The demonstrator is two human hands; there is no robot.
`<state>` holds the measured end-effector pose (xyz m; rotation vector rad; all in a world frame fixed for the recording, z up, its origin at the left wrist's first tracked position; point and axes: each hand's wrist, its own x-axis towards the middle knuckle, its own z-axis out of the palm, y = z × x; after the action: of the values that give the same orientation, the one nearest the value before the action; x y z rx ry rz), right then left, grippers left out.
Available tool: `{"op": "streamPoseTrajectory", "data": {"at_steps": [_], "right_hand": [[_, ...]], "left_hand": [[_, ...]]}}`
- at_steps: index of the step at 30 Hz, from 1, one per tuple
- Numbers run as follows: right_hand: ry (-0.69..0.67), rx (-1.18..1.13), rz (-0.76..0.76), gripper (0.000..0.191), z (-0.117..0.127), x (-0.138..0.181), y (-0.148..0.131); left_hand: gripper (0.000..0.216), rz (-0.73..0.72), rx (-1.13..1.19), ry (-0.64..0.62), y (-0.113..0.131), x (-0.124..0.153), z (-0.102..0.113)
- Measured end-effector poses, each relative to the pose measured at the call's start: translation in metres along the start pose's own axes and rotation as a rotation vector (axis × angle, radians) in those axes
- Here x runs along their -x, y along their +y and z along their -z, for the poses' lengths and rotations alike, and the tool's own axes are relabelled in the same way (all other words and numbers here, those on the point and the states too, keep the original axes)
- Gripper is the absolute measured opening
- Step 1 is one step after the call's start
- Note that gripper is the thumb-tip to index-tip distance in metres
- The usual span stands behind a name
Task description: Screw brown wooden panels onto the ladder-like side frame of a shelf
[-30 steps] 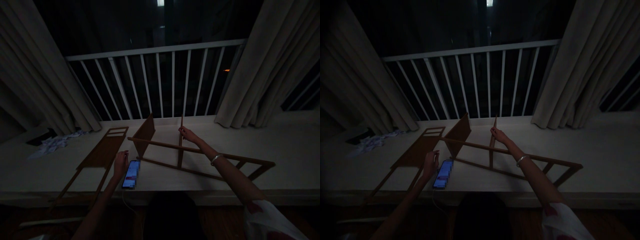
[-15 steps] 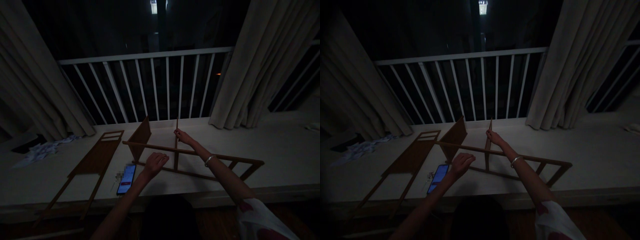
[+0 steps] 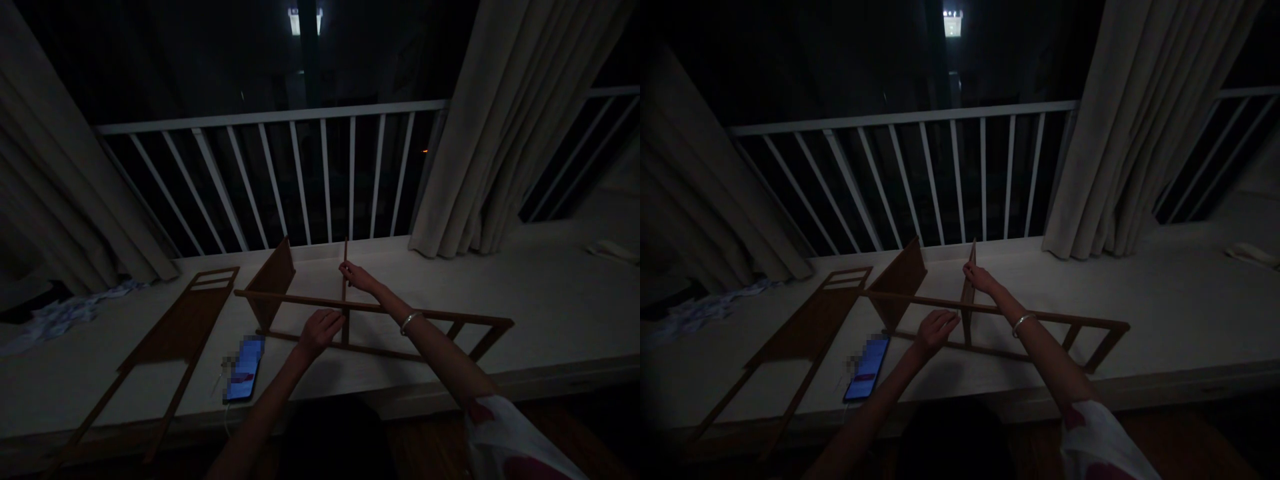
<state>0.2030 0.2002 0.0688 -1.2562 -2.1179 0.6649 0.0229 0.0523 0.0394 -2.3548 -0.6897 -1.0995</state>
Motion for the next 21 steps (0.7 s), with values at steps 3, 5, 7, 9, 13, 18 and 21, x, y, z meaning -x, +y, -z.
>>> {"op": "streamPoseTrajectory", "data": {"at_steps": [3, 5, 7, 9, 13, 18, 21], "right_hand": [[-0.008, -0.004, -0.009, 0.024, 0.0, 0.0, -0.001], [-0.012, -0.006, -0.009, 0.024, 0.001, 0.0, -0.002], [-0.008, -0.006, -0.004, 0.025, 0.002, 0.001, -0.002], [-0.005, -0.008, -0.001, 0.025, 0.003, 0.002, -0.003], [-0.009, -0.013, -0.009, 0.025, 0.003, 0.002, -0.002], [-0.011, -0.009, -0.009, 0.026, 0.001, 0.0, -0.001], [-0.004, 0.001, -0.003, 0.027, 0.001, 0.0, 0.0]], "left_hand": [[0.024, 0.049, 0.029, 0.01, 0.0, 0.004, -0.01], [0.024, 0.076, 0.057, -0.002, 0.0, 0.005, -0.015], [0.025, 0.104, 0.092, -0.013, 0.001, 0.006, -0.019], [0.025, 0.145, 0.123, -0.024, 0.001, 0.005, -0.019], [0.022, 0.221, 0.166, -0.02, 0.0, 0.001, -0.016], [0.021, 0.227, 0.218, -0.004, 0.003, -0.001, -0.014], [0.021, 0.23, 0.237, -0.011, 0.005, -0.002, -0.016]]}}
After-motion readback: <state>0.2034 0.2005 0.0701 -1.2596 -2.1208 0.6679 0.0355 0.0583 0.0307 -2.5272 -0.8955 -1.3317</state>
